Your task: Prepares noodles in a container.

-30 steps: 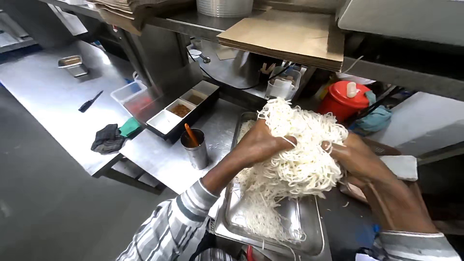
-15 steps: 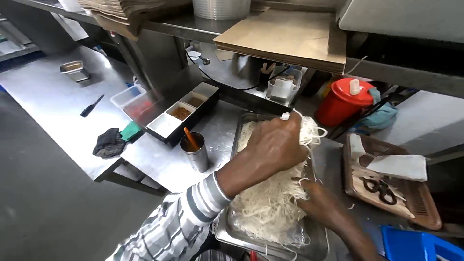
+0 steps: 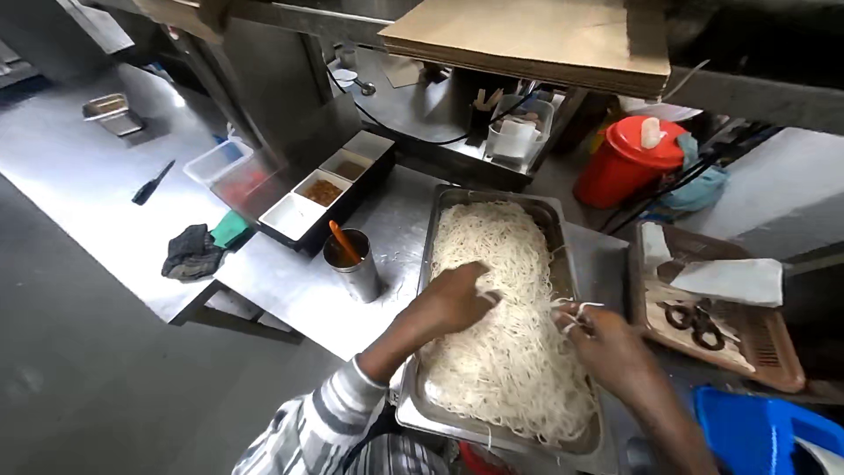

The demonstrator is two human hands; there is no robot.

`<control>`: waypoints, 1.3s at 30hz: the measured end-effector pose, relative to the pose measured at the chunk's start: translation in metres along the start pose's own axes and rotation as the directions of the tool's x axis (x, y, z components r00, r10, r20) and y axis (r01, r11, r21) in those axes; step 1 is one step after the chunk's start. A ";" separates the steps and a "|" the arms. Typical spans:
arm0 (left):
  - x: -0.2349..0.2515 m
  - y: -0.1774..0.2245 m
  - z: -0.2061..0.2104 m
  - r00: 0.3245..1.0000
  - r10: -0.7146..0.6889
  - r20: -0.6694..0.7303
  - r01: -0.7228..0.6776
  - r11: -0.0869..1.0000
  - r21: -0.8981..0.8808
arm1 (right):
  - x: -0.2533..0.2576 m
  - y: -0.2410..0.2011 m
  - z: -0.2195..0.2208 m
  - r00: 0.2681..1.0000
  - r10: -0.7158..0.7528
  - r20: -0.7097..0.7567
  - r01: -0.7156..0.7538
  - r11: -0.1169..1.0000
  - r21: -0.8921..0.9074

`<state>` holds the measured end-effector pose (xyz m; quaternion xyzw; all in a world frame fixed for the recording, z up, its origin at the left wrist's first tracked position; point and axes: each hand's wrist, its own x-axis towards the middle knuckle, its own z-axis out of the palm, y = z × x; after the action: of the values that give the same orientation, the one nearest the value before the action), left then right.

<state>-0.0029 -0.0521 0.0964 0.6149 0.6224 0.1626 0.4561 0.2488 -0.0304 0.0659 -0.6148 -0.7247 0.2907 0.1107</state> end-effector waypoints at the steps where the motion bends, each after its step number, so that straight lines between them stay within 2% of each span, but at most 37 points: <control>1: 0.004 -0.023 0.011 0.992 -0.129 0.012 0.129 0.992 -0.005 | 0.006 0.003 0.011 0.994 0.078 0.077 -0.080 0.997 0.019; 3: 0.012 -0.066 0.042 0.943 -0.324 0.079 0.328 0.944 -0.041 | 0.018 0.015 0.039 0.940 0.257 0.225 -0.257 0.966 -0.030; 4: 0.015 -0.084 0.059 0.921 -0.377 0.096 0.386 0.917 -0.097 | 0.024 0.026 0.056 0.914 0.315 0.257 -0.311 0.949 -0.057; 6: 0.022 -0.103 0.087 0.896 -0.434 0.096 0.443 0.855 -0.268 | 0.035 0.046 0.083 0.906 0.354 0.233 -0.360 0.933 -0.018; 8: 0.031 -0.103 0.104 0.867 -0.494 0.062 0.456 0.740 -0.495 | 0.044 0.051 0.093 0.915 0.344 0.212 -0.368 0.926 0.085; 10: 0.042 -0.100 0.113 0.853 -0.511 0.108 0.410 0.528 -0.743 | 0.048 0.051 0.092 0.907 0.306 0.290 -0.378 0.895 0.238; 12: 0.048 -0.095 0.113 0.879 -0.454 0.149 0.326 0.343 -0.881 | 0.047 0.052 0.089 0.897 0.252 0.364 -0.394 0.831 0.394; 13: 0.047 -0.091 0.110 0.899 -0.408 0.159 0.297 0.300 -0.906 | 0.043 0.054 0.089 0.901 0.231 0.367 -0.394 0.791 0.469; 14: 0.043 -0.084 0.104 0.920 -0.356 0.162 0.278 0.303 -0.911 | 0.037 0.055 0.087 0.910 0.217 0.352 -0.389 0.739 0.550; 15: 0.039 -0.073 0.094 0.939 -0.311 0.150 0.261 0.356 -0.897 | 0.030 0.054 0.083 0.919 0.205 0.338 -0.382 0.676 0.630; 17: 0.030 -0.048 0.071 0.963 -0.248 0.102 0.228 0.561 -0.796 | 0.020 0.044 0.068 0.946 0.143 0.292 -0.321 0.553 0.769; 19: 0.020 -0.020 0.050 0.983 -0.186 0.014 0.148 0.731 -0.666 | 0.015 0.025 0.042 0.971 0.055 0.233 -0.227 0.519 0.824; 21: 0.009 0.009 0.026 0.993 -0.072 -0.092 0.013 0.849 -0.527 | 0.012 0.002 0.010 0.990 -0.031 0.138 -0.092 0.601 0.794; 23: 0.009 0.032 0.007 0.975 0.074 -0.208 -0.143 0.931 -0.337 | 0.007 -0.020 -0.019 0.996 -0.088 0.017 0.059 0.788 0.613; 25: 0.009 0.052 -0.006 0.915 0.251 -0.315 -0.305 0.943 -0.133 | 0.007 -0.037 -0.037 0.990 -0.132 -0.053 0.142 0.937 0.320; 28: 0.000 0.078 -0.018 0.808 0.430 -0.402 -0.439 0.895 0.074 | 0.016 -0.037 -0.037 0.973 -0.220 -0.074 0.225 0.972 0.072; 30: -0.002 0.088 -0.025 0.751 0.487 -0.446 -0.468 0.869 0.159 | 0.021 -0.025 -0.032 0.946 -0.284 -0.156 0.291 0.956 0.023; 32: -0.003 0.092 -0.030 0.721 0.515 -0.465 -0.489 0.852 0.186 | 0.014 -0.019 -0.026 0.943 -0.244 -0.226 0.266 0.962 0.069; 33: -0.004 0.094 -0.032 0.711 0.527 -0.466 -0.501 0.844 0.190 | 0.008 -0.019 -0.022 0.960 -0.208 -0.187 0.226 0.971 0.081; 35: -0.003 0.096 -0.034 0.694 0.553 -0.462 -0.524 0.827 0.204 | 0.002 -0.022 -0.020 0.979 -0.197 -0.047 0.196 0.980 -0.015; 39: -0.006 0.106 -0.038 0.660 0.560 -0.500 -0.552 0.814 0.183 | -0.002 -0.021 -0.033 0.973 -0.229 0.022 0.229 0.955 -0.188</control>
<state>0.0324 -0.0241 0.1999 0.7085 0.5071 0.4531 0.1887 0.2493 -0.0248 0.1047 -0.5344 -0.8154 0.2055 0.0848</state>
